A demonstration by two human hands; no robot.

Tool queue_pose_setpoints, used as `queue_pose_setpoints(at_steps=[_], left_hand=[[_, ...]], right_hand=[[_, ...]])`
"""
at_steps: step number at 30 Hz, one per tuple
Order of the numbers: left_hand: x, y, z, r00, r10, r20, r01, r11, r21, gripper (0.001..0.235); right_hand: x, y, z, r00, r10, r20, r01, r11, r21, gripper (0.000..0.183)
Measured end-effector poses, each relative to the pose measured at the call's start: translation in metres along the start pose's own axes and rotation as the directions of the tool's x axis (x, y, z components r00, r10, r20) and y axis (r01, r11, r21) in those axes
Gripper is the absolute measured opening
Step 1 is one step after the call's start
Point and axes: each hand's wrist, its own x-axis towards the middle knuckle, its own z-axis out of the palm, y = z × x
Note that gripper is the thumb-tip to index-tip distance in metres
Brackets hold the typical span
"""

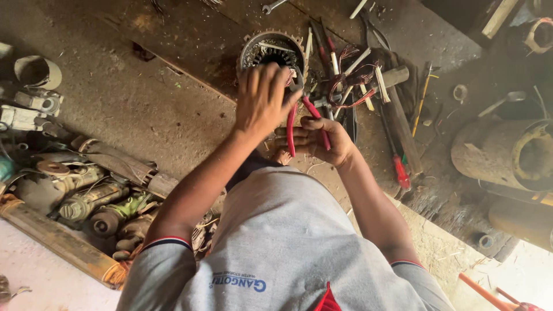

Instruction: The person uses pliers and a hammer to remove copper windings from a cylindrical motor stator. They repeatedly pull, cut, and tap the windings to extract them from the slots, placing the removed copper on the workbench.

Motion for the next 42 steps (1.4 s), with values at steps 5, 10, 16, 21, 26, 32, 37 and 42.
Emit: queue_pose_setpoints(at_steps=[5,10,16,21,26,32,37,42], left_hand=[[0.023,-0.001,0.003,0.926,-0.118,0.359,0.187,0.969,-0.164,0.034],[0.031,0.012,0.013,0.808,-0.259,0.529,0.406,0.896,-0.181,0.042],[0.006,-0.003,-0.002,0.979,-0.19,0.073,0.201,0.84,-0.504,0.035],[-0.007,-0.018,-0.011,0.903,-0.322,0.285,0.409,0.435,-0.802,0.041],[0.03,-0.022,0.018,0.968,-0.171,0.183,0.244,0.812,-0.53,0.049],[0.087,-0.048,0.081,0.807,-0.359,0.468,0.495,0.844,-0.206,0.068],[0.133,-0.086,0.124,0.678,-0.355,0.644,0.609,0.762,-0.22,0.072],[0.125,-0.118,0.092,0.512,-0.082,0.855,0.669,0.663,-0.336,0.078]], right_hand=[[-0.012,0.006,0.04,0.992,-0.012,0.124,-0.031,0.94,0.339,0.039],[0.009,0.032,0.006,0.984,-0.144,0.102,0.119,0.968,0.219,0.037],[0.051,0.036,-0.041,0.868,-0.473,0.151,0.489,0.761,-0.426,0.049],[0.031,0.023,-0.035,0.839,-0.508,0.194,0.424,0.388,-0.818,0.043],[-0.046,0.023,-0.029,0.928,-0.371,0.042,0.207,0.418,-0.885,0.023],[-0.067,0.046,-0.04,0.85,-0.522,-0.069,0.223,0.476,-0.851,0.013],[-0.045,0.062,-0.05,0.75,-0.634,-0.186,0.284,0.563,-0.776,0.023],[-0.026,0.07,-0.036,0.679,-0.672,-0.297,0.344,0.648,-0.679,0.04]])
